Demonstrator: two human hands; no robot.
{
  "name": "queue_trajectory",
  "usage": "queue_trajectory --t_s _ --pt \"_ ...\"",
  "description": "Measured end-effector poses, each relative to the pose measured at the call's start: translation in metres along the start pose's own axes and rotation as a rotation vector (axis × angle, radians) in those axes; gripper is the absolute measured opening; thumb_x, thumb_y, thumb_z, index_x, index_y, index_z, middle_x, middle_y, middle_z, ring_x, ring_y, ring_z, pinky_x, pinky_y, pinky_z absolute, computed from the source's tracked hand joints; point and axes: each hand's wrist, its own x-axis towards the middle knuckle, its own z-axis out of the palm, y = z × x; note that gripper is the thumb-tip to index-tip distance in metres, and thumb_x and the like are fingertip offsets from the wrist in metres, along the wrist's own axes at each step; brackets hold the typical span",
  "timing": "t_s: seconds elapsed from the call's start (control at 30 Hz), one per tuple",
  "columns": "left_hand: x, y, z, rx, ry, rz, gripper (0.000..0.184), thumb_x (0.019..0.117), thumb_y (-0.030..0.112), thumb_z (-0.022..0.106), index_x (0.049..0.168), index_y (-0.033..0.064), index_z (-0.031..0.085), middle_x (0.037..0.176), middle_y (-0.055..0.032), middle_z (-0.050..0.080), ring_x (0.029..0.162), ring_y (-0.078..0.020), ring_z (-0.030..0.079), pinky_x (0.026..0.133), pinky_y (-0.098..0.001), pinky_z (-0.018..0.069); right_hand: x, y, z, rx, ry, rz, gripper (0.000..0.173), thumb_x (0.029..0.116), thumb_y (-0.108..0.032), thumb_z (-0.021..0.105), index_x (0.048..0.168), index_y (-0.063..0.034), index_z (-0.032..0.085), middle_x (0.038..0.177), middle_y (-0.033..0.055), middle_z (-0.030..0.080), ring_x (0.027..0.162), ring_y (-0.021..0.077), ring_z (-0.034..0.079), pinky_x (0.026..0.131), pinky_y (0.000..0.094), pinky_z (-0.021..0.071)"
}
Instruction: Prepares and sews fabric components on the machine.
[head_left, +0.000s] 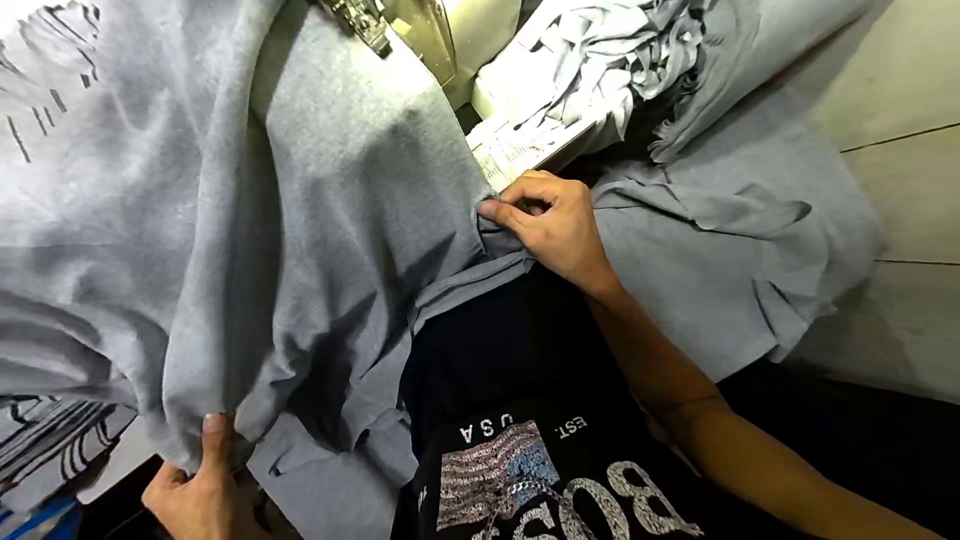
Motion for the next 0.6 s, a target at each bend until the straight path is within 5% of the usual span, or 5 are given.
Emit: queue_trajectory --t_s 0.1,0.2,0.3,0.47,0.6 --pt "0.006 -0.005 -0.015 -0.226 -0.072 0.045 0.016 0.1034 0.010 0.051 0.116 0.0017 0.057 0.100 0.0128 0.068 0.096 0.0035 0.067 0.092 -0.0220 0.0564 -0.002 0.000 0.004 0.064 0.037 -0.013 0.017 0.0916 -0.024 0.078 0.082 -0.0109 0.074 0.082 -0.0015 0.067 0.081 0.0100 0.058 0.070 0.0270 0.0433" --pt "0.021 -0.007 -0.037 -0.240 -0.125 0.011 0.020 0.1054 0.010 0.044 0.121 0.0023 0.054 0.102 0.0122 0.068 0.098 0.0033 0.067 0.094 -0.0219 0.0557 -0.007 -0.001 0.006 0.034 0.057 0.032 0.017 0.0909 -0.028 0.079 0.089 -0.0127 0.075 0.078 -0.0019 0.059 0.070 0.0073 0.051 0.059 0.0226 0.0384" --pt "0.032 -0.007 -0.051 -0.158 -0.215 0.005 0.014 0.1050 0.014 0.049 0.113 0.0089 0.060 0.094 0.0151 0.070 0.090 0.0040 0.068 0.088 -0.0207 0.0574 -0.011 -0.003 0.009 -0.014 0.087 0.063 0.024 0.0886 -0.037 0.081 0.087 -0.0141 0.076 0.074 -0.0021 0.056 0.066 0.0086 0.048 0.058 0.0259 0.0357" --pt "0.036 0.002 -0.052 -0.045 -0.271 -0.036 0.010 0.1035 0.014 0.053 0.105 0.0128 0.063 0.088 0.0170 0.070 0.083 0.0056 0.068 0.081 -0.0193 0.0586 -0.013 -0.011 0.013 0.033 0.174 0.043 0.018 0.0865 -0.026 0.084 0.085 -0.0101 0.076 0.073 -0.0013 0.058 0.065 0.0073 0.048 0.057 0.0227 0.0350" --pt "0.051 -0.005 -0.067 -0.049 -0.218 -0.038 0.017 0.1058 0.015 0.051 0.117 0.0049 0.059 0.097 0.0124 0.070 0.092 0.0036 0.068 0.090 -0.0219 0.0571 -0.013 -0.013 0.010 0.030 0.211 0.025 0.014 0.0870 -0.020 0.083 0.092 -0.0085 0.077 0.078 -0.0013 0.064 0.070 0.0070 0.052 0.062 0.0233 0.0387"
